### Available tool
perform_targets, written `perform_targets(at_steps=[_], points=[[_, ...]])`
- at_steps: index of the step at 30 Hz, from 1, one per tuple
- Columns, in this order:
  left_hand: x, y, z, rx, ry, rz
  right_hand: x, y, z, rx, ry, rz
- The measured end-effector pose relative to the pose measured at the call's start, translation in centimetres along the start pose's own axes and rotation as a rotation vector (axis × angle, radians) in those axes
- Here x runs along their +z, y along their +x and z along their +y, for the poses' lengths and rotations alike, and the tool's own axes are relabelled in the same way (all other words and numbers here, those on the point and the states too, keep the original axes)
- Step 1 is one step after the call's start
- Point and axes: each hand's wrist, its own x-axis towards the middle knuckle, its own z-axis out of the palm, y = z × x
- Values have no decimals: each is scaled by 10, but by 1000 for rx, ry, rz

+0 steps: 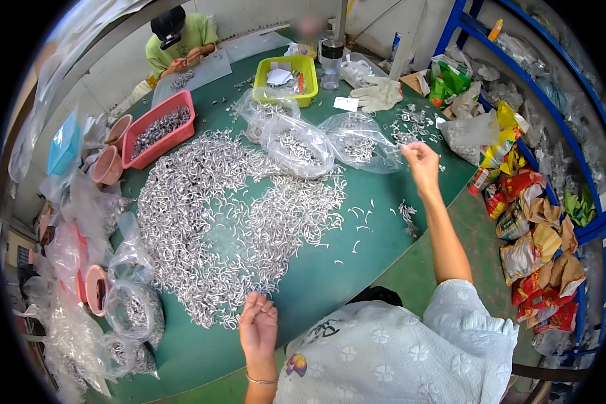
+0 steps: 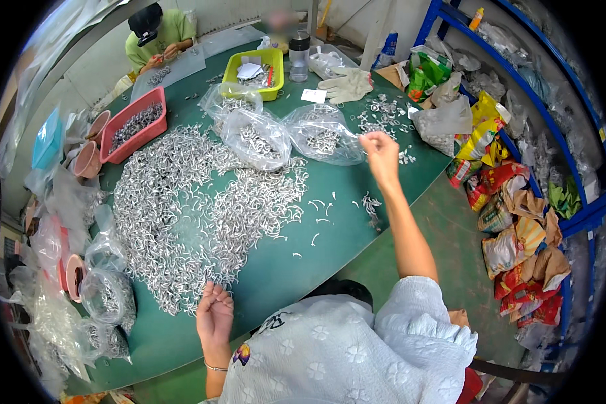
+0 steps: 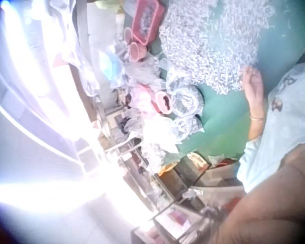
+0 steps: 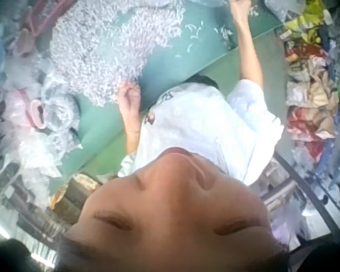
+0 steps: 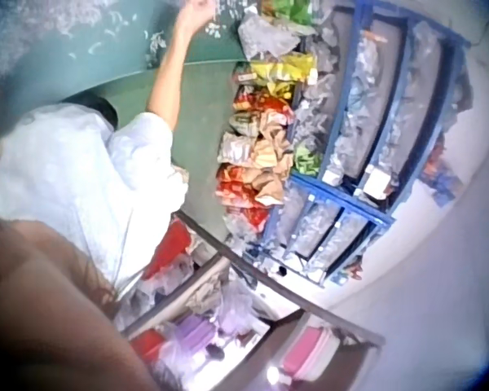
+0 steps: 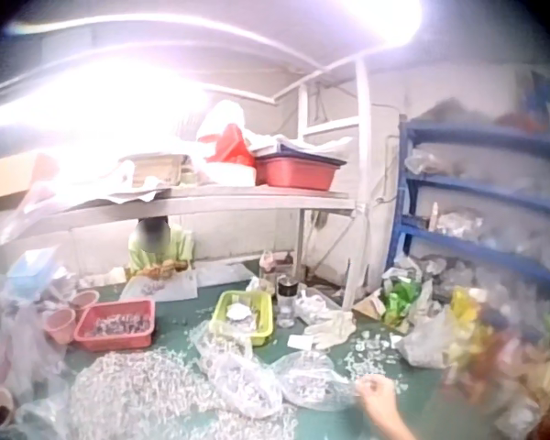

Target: The person sorts small silver metal parts on a green table by hand, gathering them into piles and placing them into plastic bags.

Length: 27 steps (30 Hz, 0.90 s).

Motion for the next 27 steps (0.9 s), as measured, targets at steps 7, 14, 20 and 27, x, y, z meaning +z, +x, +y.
perform_targets(at_steps=[7, 14, 20, 27], points=[[9, -7, -5, 21, 0, 25, 53, -10, -7, -468, -427, -59], [15, -5, -10, -1, 9, 37, 54, 5, 17, -884, -693, -141], [13, -6, -11, -1, 21, 58, 15, -25, 1, 176, 334, -367], [18, -2, -17, -25, 24, 74, -56, 13, 73, 257, 382, -21]])
